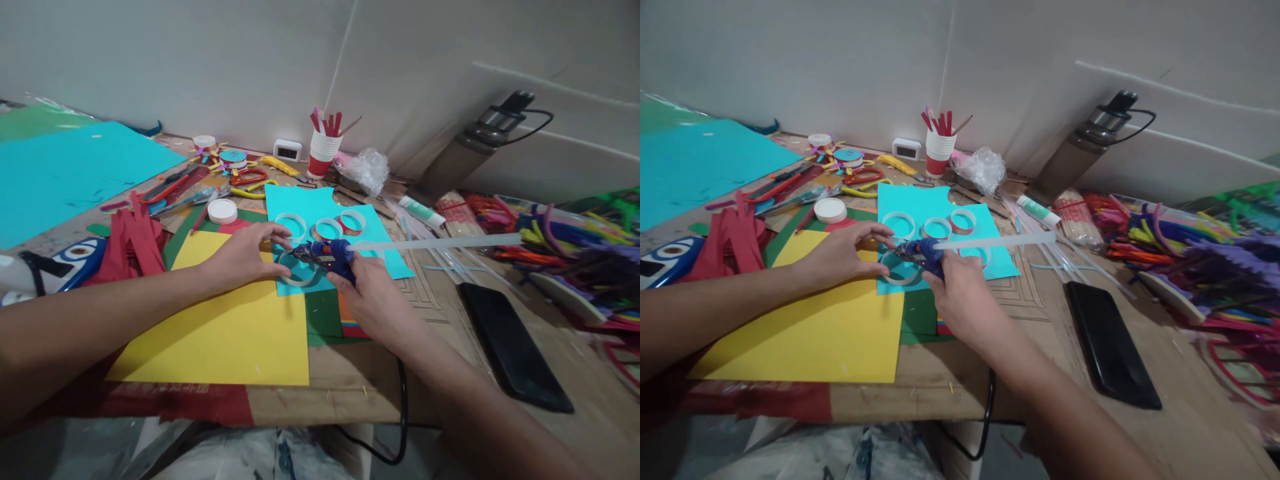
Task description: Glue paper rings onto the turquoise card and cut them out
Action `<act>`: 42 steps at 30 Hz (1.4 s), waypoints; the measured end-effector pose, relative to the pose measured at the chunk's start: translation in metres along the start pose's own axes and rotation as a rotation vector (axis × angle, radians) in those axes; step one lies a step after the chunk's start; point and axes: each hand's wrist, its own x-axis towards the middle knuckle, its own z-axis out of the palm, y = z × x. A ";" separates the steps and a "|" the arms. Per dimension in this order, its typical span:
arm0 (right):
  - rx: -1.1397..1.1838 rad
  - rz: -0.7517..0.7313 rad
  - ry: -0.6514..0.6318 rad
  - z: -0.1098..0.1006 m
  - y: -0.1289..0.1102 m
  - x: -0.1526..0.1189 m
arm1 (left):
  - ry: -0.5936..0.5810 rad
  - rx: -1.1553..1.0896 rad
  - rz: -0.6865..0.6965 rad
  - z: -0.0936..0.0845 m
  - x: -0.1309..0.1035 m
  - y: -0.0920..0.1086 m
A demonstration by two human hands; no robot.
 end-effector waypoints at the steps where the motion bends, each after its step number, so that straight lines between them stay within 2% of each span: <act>1: -0.009 0.002 -0.009 0.001 0.000 0.000 | 0.001 0.007 -0.002 0.000 0.000 0.000; 15: 0.145 0.004 -0.077 0.001 0.003 -0.001 | 0.004 -0.004 0.000 0.001 0.000 -0.001; 21: 0.071 0.046 -0.050 -0.002 0.006 -0.001 | -0.003 0.001 0.000 0.000 0.000 0.000; 30: 0.119 -0.017 -0.045 0.004 0.004 0.001 | 0.008 0.001 0.015 0.002 0.000 -0.004; 42: -0.053 0.078 0.001 -0.007 0.004 -0.002 | -0.007 -0.046 0.007 0.000 0.000 -0.001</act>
